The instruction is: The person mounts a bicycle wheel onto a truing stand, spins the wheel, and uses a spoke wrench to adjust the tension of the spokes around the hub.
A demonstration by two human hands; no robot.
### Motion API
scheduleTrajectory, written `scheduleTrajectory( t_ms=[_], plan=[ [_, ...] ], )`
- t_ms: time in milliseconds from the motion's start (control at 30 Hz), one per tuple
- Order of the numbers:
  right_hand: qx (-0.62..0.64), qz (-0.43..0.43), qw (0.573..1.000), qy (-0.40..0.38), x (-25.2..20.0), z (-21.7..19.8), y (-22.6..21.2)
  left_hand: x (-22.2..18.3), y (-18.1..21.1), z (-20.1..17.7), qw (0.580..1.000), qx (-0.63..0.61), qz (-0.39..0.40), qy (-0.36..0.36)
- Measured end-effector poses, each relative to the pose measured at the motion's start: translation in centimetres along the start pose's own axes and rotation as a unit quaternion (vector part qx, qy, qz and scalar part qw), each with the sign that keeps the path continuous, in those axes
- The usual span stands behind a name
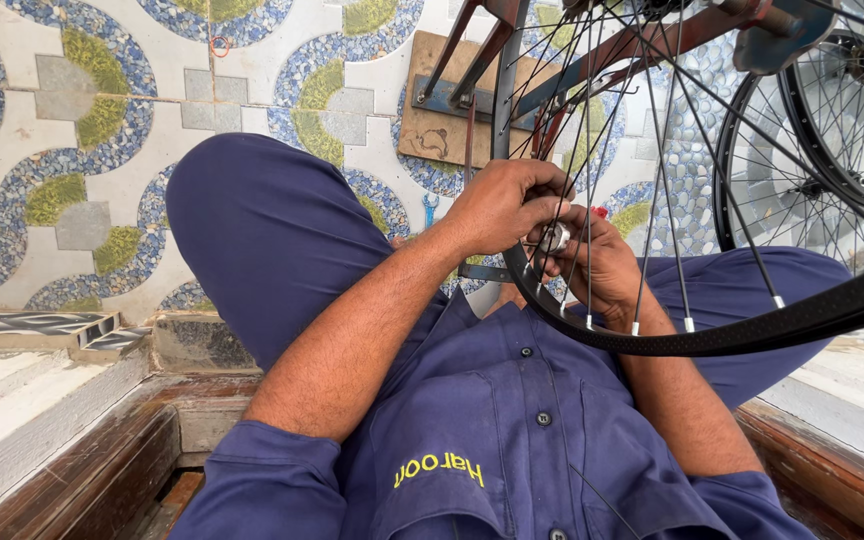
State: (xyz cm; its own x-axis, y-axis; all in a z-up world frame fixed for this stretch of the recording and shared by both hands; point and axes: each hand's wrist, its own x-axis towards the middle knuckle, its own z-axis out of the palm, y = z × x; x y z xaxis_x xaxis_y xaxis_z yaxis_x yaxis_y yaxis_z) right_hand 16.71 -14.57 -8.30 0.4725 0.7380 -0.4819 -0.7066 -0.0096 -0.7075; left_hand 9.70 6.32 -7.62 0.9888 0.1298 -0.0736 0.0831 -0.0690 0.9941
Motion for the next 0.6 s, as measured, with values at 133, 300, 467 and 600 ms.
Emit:
scheduleTrajectory(
  t_ms=[133, 300, 467, 600],
  plan=[
    [-0.132, 0.032, 0.987, 0.081, -0.1, -0.1, 0.1, 0.1, -0.3, 0.1, 0.999, 0.026, 0.030, 0.012],
    [-0.242, -0.012, 0.965, 0.100, -0.5, 0.6, 1.2, 0.0, -0.3, 0.1, 1.000, 0.001, 0.016, 0.005],
    [-0.281, -0.048, 0.954, 0.088, -1.2, 1.7, 1.0, -0.1, -0.4, 0.2, 1.000, 0.005, 0.018, 0.009],
    [-0.276, -0.045, 0.957, 0.082, -1.8, 2.3, 0.1, -0.1, -0.1, 0.0, 1.000, -0.003, 0.023, 0.010]
  ],
)
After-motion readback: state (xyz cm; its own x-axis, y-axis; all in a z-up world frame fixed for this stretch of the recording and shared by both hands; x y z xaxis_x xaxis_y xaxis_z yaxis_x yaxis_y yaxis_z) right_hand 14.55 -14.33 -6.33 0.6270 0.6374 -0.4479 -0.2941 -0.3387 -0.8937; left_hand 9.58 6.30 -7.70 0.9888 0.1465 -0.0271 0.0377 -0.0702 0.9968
